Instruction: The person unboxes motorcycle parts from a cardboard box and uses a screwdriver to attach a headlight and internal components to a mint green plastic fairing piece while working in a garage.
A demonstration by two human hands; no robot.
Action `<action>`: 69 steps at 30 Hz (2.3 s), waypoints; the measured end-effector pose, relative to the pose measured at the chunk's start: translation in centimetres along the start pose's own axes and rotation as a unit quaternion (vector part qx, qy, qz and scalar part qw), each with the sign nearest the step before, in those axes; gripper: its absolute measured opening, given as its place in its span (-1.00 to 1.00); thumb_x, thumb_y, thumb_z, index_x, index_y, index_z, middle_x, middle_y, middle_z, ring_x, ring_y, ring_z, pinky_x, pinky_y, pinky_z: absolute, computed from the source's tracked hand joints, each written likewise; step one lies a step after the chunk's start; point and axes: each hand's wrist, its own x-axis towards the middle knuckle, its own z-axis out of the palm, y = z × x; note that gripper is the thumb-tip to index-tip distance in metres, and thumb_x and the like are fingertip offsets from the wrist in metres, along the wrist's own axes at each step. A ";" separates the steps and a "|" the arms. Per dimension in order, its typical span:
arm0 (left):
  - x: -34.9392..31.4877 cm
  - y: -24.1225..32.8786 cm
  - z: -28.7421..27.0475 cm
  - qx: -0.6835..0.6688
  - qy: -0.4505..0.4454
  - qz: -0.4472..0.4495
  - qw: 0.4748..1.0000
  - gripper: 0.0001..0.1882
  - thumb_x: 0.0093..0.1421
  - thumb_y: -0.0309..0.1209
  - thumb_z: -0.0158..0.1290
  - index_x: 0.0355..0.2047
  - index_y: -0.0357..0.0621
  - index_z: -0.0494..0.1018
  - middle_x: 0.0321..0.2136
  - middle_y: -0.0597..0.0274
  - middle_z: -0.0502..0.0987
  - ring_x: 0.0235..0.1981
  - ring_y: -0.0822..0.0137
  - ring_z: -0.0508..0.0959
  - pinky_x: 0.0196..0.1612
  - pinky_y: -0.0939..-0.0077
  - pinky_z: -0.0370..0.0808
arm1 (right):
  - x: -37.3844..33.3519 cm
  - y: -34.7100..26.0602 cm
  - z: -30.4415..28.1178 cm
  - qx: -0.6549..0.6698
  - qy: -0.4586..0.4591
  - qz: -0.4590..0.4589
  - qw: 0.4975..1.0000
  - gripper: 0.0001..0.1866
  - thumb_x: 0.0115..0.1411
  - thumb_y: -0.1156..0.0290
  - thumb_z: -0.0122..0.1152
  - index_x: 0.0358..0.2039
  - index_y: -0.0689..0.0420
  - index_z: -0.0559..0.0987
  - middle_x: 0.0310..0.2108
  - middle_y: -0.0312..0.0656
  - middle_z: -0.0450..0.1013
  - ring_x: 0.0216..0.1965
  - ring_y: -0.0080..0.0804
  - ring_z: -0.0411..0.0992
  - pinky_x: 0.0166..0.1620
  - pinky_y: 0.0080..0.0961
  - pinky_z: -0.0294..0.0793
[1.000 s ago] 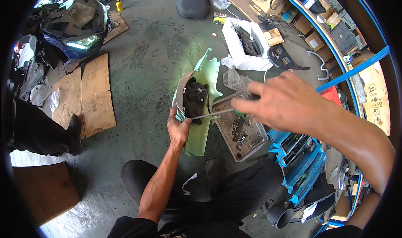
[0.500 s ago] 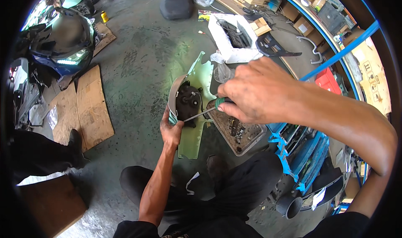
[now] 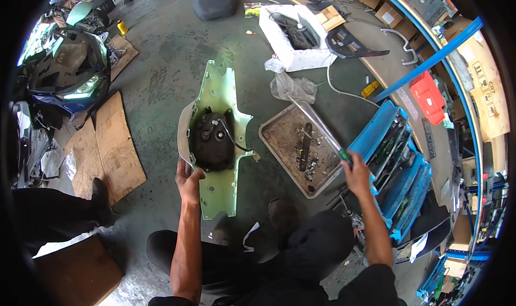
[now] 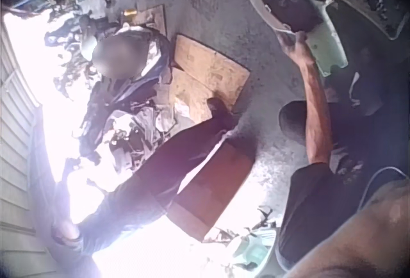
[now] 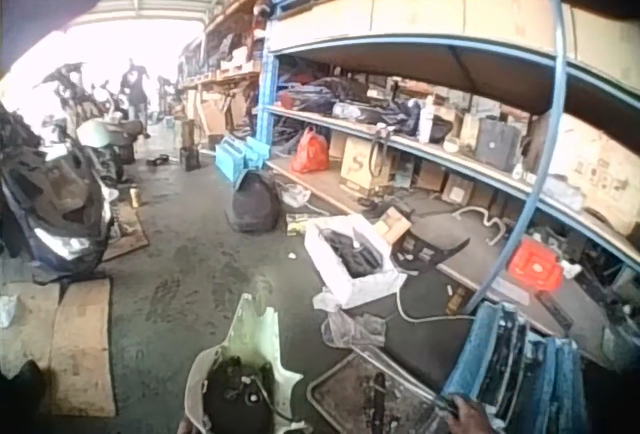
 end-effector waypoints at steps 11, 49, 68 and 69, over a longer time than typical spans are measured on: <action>-2.5 -0.1 1.0 -0.019 -0.055 -0.068 0.996 -0.12 -0.16 -0.75 -0.11 0.30 -0.30 0.11 0.17 0.13 0.34 0.14 0.29 0.37 -0.07 0.57 0.41 | -1.2 0.1 14.0 0.002 -0.034 0.017 0.999 -0.47 0.17 0.12 0.24 0.13 -0.07 0.39 0.10 -0.09 0.32 0.07 0.02 0.34 0.06 0.03 0.30; -4.0 -7.0 0.8 -0.242 -0.178 -0.425 0.854 -0.13 0.22 0.20 -0.05 0.28 -0.28 0.15 0.12 -0.07 0.39 0.04 0.04 0.50 0.04 0.10 0.51 | -1.8 -9.3 13.1 0.519 -0.446 0.217 0.697 -0.48 0.22 -0.18 0.13 -0.19 0.06 0.49 -0.28 -0.39 0.33 -0.21 -0.61 0.24 -0.18 -0.56 0.28; -14.0 -10.4 2.4 -0.311 -0.046 -0.400 0.861 -0.34 0.35 0.04 -0.20 0.20 -0.30 0.26 0.07 -0.10 0.44 0.01 0.10 0.54 0.05 0.12 0.53 | -4.1 -11.3 11.0 0.613 -0.422 -0.005 0.668 -0.17 0.23 0.07 0.23 0.33 0.24 0.11 0.27 -0.13 0.21 0.24 -0.38 0.17 0.27 -0.45 0.11; -14.3 -10.5 2.4 -0.309 -0.041 -0.400 0.862 -0.34 0.35 0.04 -0.20 0.20 -0.30 0.26 0.07 -0.10 0.44 0.01 0.10 0.54 0.05 0.12 0.53 | -4.5 -10.9 10.9 0.585 -0.414 0.023 0.697 -0.17 0.22 0.09 0.24 0.34 0.19 0.09 0.26 -0.12 0.20 0.22 -0.35 0.21 0.26 -0.40 0.15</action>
